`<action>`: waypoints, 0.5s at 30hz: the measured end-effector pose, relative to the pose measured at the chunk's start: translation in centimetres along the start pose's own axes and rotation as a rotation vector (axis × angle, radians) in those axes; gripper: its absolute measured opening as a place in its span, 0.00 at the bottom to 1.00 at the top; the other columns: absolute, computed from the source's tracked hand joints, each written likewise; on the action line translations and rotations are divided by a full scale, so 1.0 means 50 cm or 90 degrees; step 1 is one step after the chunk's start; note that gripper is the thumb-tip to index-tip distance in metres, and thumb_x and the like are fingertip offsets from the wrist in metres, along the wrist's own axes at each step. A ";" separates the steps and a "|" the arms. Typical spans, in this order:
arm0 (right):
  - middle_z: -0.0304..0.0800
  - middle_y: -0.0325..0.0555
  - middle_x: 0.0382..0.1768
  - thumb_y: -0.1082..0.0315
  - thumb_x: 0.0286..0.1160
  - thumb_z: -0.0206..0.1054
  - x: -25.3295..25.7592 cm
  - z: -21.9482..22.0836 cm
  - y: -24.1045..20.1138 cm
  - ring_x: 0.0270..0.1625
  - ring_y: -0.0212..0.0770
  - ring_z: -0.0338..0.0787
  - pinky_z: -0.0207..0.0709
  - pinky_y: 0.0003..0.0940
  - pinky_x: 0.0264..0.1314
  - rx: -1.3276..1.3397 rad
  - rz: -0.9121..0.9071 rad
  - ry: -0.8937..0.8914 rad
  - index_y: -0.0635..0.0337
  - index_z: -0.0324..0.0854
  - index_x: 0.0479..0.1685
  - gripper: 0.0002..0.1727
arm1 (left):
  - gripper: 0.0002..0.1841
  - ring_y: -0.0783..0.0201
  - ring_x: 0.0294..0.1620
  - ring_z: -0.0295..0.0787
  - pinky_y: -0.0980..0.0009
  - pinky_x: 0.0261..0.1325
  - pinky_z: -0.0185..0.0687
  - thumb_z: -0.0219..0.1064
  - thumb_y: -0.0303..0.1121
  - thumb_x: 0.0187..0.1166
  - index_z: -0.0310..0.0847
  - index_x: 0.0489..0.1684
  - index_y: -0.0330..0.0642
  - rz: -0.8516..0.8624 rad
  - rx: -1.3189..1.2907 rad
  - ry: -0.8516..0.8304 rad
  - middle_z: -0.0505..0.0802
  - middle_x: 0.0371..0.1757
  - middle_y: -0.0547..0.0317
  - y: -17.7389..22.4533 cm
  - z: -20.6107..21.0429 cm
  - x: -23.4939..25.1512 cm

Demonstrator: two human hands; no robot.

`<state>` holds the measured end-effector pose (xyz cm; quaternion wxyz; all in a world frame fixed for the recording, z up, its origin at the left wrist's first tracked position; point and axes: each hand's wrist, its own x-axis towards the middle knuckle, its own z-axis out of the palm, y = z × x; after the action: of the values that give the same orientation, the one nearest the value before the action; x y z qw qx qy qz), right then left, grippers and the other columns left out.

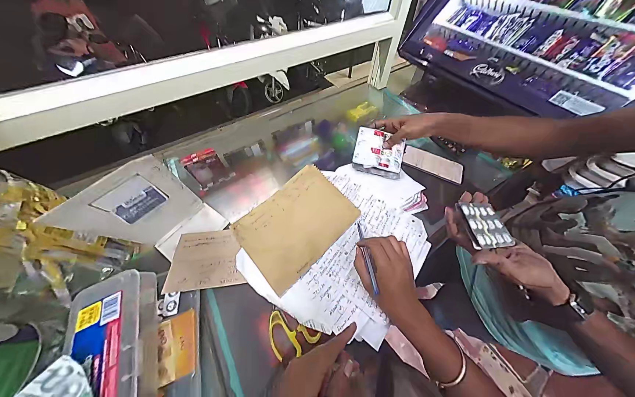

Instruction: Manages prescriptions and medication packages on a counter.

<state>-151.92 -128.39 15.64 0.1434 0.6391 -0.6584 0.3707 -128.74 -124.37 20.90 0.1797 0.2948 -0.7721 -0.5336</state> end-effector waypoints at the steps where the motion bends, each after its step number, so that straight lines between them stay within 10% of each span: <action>1: 0.94 0.42 0.37 0.61 0.76 0.62 0.001 -0.001 0.003 0.40 0.46 0.89 0.76 0.42 0.42 -0.001 0.000 -0.010 0.55 0.92 0.40 0.13 | 0.22 0.58 0.43 0.95 0.60 0.52 0.89 0.53 0.29 0.91 0.73 0.79 0.29 -0.003 0.006 0.001 0.96 0.51 0.45 0.000 0.000 0.000; 15: 0.98 0.40 0.44 0.57 0.75 0.61 -0.013 0.004 0.024 0.45 0.44 0.92 0.78 0.43 0.49 -0.036 -0.042 0.015 0.53 0.95 0.45 0.18 | 0.23 0.53 0.45 0.94 0.54 0.57 0.87 0.51 0.31 0.92 0.71 0.79 0.25 0.040 -0.017 -0.002 0.95 0.48 0.39 -0.020 -0.008 0.014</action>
<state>-152.90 -128.16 14.69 0.1817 0.6517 -0.6454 0.3545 -128.79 -125.37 20.10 0.1989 0.2671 -0.7742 -0.5382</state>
